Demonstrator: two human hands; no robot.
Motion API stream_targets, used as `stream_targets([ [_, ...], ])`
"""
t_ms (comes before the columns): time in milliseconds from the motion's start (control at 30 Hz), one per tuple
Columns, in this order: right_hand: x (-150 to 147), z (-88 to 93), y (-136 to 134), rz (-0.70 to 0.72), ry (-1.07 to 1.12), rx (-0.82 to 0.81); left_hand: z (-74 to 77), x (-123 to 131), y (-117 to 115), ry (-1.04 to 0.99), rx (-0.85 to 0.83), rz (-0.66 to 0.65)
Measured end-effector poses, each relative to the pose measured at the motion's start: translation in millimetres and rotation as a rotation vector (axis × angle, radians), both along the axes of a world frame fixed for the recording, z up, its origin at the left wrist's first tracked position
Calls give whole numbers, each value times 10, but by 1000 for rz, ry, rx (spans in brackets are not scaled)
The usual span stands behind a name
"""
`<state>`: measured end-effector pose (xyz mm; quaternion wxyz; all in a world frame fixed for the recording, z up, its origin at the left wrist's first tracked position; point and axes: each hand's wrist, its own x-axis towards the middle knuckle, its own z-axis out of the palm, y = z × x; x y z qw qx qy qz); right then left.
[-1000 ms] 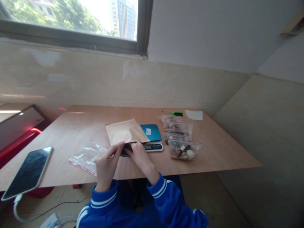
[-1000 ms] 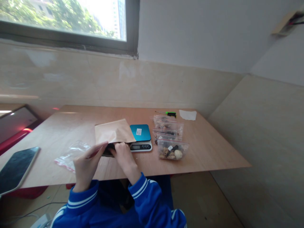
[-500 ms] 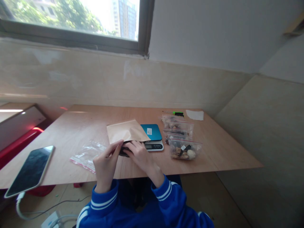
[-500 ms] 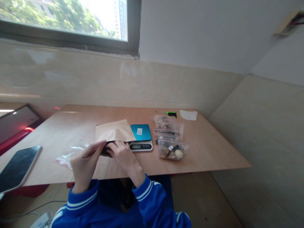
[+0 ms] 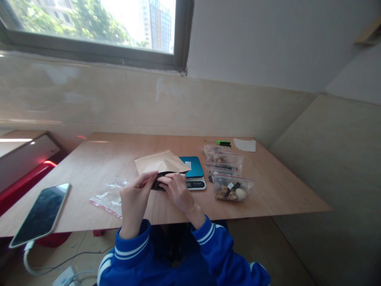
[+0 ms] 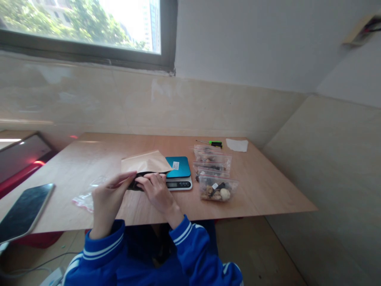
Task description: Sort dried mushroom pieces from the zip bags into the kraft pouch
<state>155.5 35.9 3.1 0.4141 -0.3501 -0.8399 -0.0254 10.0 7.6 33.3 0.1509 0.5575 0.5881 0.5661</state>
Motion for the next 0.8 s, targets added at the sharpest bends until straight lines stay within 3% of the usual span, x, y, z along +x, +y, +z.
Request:
stream_targets([
  [233, -12, 128, 51, 67, 271, 49, 106, -17, 108, 4, -20, 1],
  [400, 5, 216, 67, 68, 512, -120, 163, -30, 155, -24, -16, 25],
  [600, 170, 372, 138, 32, 975, -306, 155, -55, 171, -4, -9, 142],
  [700, 371, 283, 356, -72, 1051, -323, 134, -69, 167, -39, 10, 176],
  [800, 581, 33, 671, -167, 991, -413, 104, -95, 142, -78, 50, 223],
])
